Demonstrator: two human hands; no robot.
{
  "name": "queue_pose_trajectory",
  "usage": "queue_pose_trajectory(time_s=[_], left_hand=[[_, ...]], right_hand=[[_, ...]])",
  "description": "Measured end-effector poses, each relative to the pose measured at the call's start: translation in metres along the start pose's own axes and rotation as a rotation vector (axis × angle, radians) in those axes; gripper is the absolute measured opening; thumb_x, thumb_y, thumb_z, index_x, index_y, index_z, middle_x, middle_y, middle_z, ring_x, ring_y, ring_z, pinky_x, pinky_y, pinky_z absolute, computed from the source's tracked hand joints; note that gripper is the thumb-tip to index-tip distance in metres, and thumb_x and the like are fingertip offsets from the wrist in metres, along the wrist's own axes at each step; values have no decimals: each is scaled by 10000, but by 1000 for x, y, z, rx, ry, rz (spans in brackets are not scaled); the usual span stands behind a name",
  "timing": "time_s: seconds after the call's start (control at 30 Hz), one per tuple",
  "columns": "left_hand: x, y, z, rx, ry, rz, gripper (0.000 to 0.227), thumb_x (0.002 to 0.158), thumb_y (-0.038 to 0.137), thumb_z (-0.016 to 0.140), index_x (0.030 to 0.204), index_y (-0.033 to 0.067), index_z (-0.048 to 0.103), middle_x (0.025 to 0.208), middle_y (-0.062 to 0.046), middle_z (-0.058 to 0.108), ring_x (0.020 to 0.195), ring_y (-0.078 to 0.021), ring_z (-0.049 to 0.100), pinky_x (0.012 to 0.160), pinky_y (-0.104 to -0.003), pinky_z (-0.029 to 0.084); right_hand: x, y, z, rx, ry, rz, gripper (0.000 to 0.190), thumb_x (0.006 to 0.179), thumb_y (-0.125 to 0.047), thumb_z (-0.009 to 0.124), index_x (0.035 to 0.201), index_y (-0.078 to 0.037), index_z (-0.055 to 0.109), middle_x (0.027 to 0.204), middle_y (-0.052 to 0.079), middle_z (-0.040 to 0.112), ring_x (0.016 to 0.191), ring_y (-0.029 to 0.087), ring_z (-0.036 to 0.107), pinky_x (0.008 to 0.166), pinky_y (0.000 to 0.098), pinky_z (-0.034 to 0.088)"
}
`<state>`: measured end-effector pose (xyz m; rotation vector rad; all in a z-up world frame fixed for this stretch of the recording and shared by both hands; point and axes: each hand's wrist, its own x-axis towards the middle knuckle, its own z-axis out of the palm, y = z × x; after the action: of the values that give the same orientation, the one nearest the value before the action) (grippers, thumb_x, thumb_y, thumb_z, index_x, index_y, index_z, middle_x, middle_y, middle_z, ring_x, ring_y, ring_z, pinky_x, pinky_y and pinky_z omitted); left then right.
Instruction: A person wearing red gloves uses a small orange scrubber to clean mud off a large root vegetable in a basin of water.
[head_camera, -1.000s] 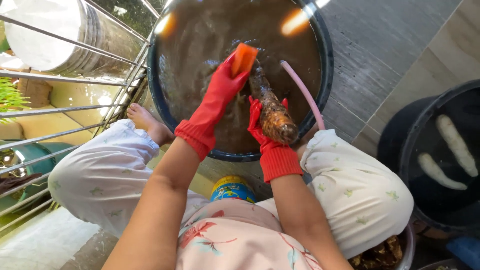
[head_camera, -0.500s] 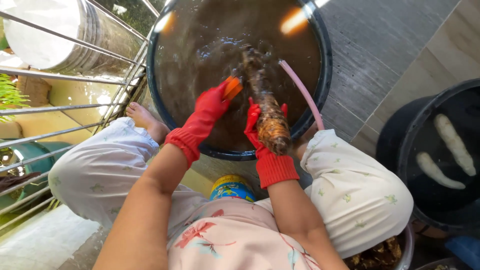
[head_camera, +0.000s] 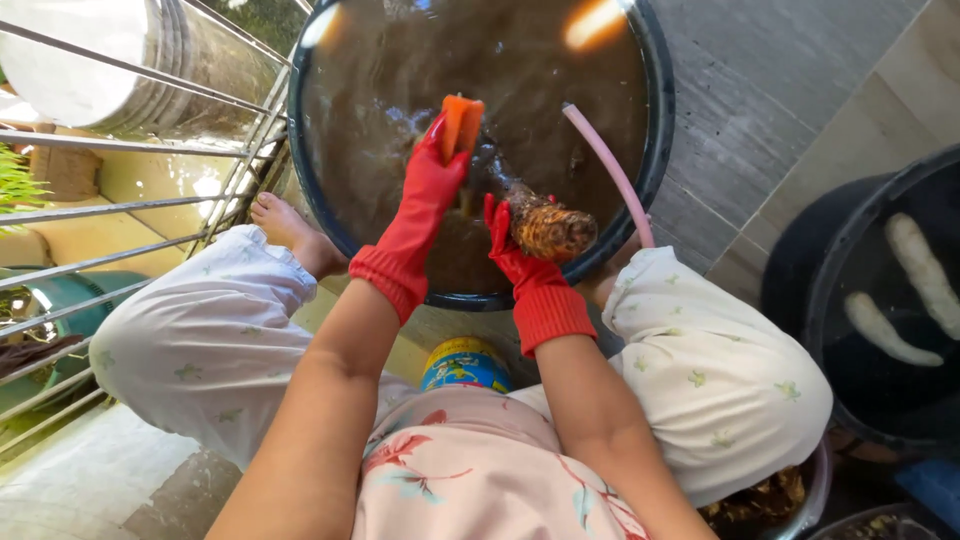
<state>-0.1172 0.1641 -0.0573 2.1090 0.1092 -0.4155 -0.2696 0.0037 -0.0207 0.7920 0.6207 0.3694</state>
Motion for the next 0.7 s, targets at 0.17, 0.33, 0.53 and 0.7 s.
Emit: queue_pose_trajectory(time_s=[0.17,0.33,0.53,0.7], left_hand=[[61,-16,28,410,-140,-20,721,825,456,762,1437,626,420,1241,12,700,1156,-236,700,1035,-359,567],[55,-1,34,669,-282,-36,726,887,427,705,1454,676,328,1236,5,714,1140,-239,709,1019,-399,566],[28,-1,51,855,-460,186,708,901,488,633,1500,625,281,1289,47,679,1221,-205,664,1020,-434,552],[1,49,7,755,-517,93,508,1047,330,465,1538,445,407,1338,-59,679,1265,-288,641,1084,-466,520]], right_hand=[[-25,-3,13,224,168,-87,778,839,-367,696,1470,4,436,1555,266,391,1261,406,597,993,449,610],[-55,-6,24,-125,383,-404,570,1056,-363,455,1555,-104,365,1613,216,356,1447,548,355,1107,646,479],[-73,-9,40,-312,364,-736,527,1034,-213,422,1553,-205,330,1613,18,325,1481,518,275,1138,835,266],[-66,-3,89,-844,425,-939,702,772,-194,913,1381,-73,585,1374,95,572,1368,438,479,1120,743,433]])
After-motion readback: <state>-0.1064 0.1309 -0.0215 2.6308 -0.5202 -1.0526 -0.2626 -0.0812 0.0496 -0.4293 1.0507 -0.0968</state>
